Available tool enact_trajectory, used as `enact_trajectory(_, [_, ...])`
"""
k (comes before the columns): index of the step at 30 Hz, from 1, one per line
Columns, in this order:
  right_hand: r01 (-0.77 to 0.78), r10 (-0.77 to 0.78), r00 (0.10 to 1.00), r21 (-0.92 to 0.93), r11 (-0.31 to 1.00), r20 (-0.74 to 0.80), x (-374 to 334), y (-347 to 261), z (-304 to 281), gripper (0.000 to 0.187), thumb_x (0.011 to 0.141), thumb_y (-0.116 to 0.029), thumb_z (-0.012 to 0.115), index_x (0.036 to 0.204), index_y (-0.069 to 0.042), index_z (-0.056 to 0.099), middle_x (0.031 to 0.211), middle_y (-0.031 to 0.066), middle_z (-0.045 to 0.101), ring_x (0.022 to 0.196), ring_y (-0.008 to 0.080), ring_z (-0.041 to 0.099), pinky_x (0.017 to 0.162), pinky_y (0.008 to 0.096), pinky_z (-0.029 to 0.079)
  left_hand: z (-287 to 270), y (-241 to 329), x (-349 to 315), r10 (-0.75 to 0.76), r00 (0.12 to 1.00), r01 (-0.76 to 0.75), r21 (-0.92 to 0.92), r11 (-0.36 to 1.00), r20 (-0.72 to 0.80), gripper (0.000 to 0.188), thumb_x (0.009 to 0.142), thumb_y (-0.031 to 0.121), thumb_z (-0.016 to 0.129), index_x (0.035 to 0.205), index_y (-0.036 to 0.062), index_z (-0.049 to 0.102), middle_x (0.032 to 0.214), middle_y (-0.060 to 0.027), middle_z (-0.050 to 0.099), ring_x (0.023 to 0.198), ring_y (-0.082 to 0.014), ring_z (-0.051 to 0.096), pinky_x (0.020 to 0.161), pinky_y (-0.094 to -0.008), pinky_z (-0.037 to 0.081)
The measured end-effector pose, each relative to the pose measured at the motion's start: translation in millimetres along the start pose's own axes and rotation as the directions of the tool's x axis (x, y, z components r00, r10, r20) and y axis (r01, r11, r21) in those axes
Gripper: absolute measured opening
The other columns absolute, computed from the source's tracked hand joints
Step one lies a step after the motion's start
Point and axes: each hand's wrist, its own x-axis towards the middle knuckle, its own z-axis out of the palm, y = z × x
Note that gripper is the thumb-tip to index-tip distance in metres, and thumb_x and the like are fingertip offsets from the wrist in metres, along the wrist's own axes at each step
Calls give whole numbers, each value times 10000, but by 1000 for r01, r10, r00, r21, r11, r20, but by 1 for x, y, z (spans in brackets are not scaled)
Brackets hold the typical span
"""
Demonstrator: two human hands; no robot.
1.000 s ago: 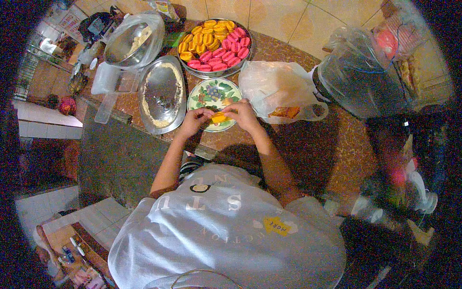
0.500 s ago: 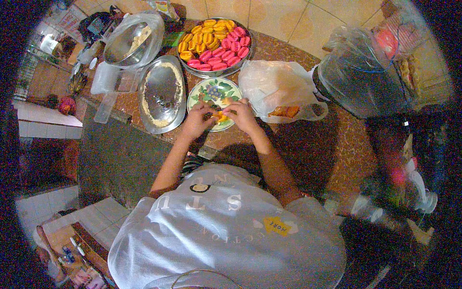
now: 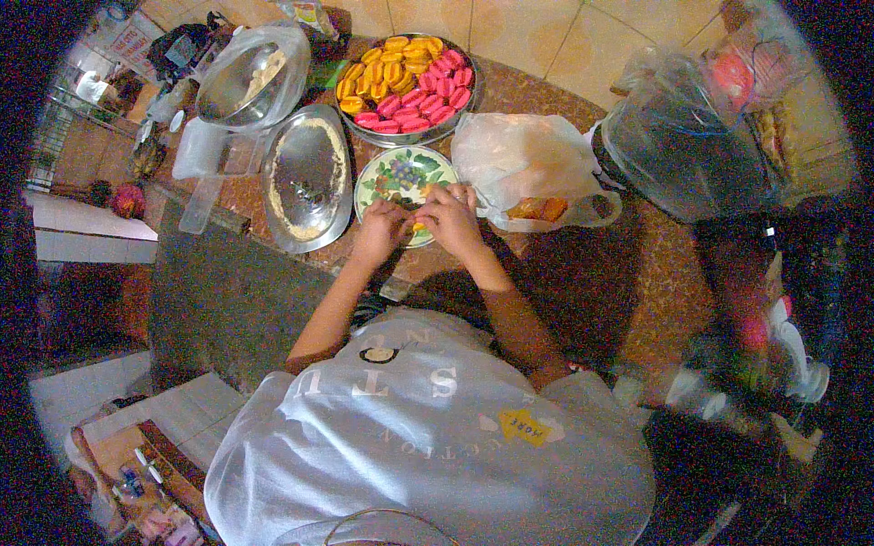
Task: The person scoops dough from a bowl, flattens it on a metal tray, and places it onto a plate. They then pick up a yellow filling and wrap the dough around it to form a small sweet. The process is repeated multiple times.
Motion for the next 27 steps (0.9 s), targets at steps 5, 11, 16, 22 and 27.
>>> enact_trajectory(5, [-5, 4, 1000, -38, 999, -8, -4, 5, 0, 70, 764, -204, 706, 810, -151, 716, 991, -18, 585, 1087, 243, 491, 1026, 501, 252, 2, -2, -2, -24, 1000, 23, -35, 999, -5, 117, 736, 98, 740, 842, 52, 719, 846, -99, 682, 856, -294, 596, 830, -412, 476])
enact_trajectory(11, [-20, 19, 1000, -49, 999, -6, -4, 5, 0, 62, 774, -183, 688, 817, -139, 682, 1052, 7, 593, 1102, 259, 494, 1028, 505, 260, 2, -3, -2, -21, 998, 18, -72, 997, -51, 98, 727, 96, 741, 803, 47, 703, 832, -103, 676, 840, -305, 598, 801, -410, 477])
enact_trajectory(16, [-5, 4, 999, -32, 999, -35, -5, 15, 4, 60, 777, -174, 684, 829, -145, 679, 1107, 15, 593, 1110, 262, 488, 1019, 481, 270, -2, -2, -4, -33, 997, 27, -83, 996, -71, 100, 722, 104, 742, 790, 51, 693, 811, -103, 664, 822, -305, 591, 788, -413, 469])
enact_trajectory(22, [-18, 18, 1000, -3, 1000, -18, -3, 9, -1, 81, 774, -184, 696, 849, -152, 688, 1095, 9, 595, 1114, 255, 486, 1018, 479, 271, 4, -4, -3, 34, 990, -46, -86, 995, -134, 104, 725, 106, 742, 805, 63, 692, 790, -81, 651, 802, -290, 582, 777, -411, 459])
enact_trajectory(27, [28, -28, 998, 2, 1000, 51, 1, 0, -1, 103, 759, -187, 711, 853, -151, 690, 1053, 13, 595, 1113, 255, 488, 1023, 488, 267, 3, 2, -3, 21, 995, -29, -78, 997, -97, 113, 731, 121, 750, 819, 73, 698, 817, -66, 668, 829, -274, 591, 789, -400, 450])
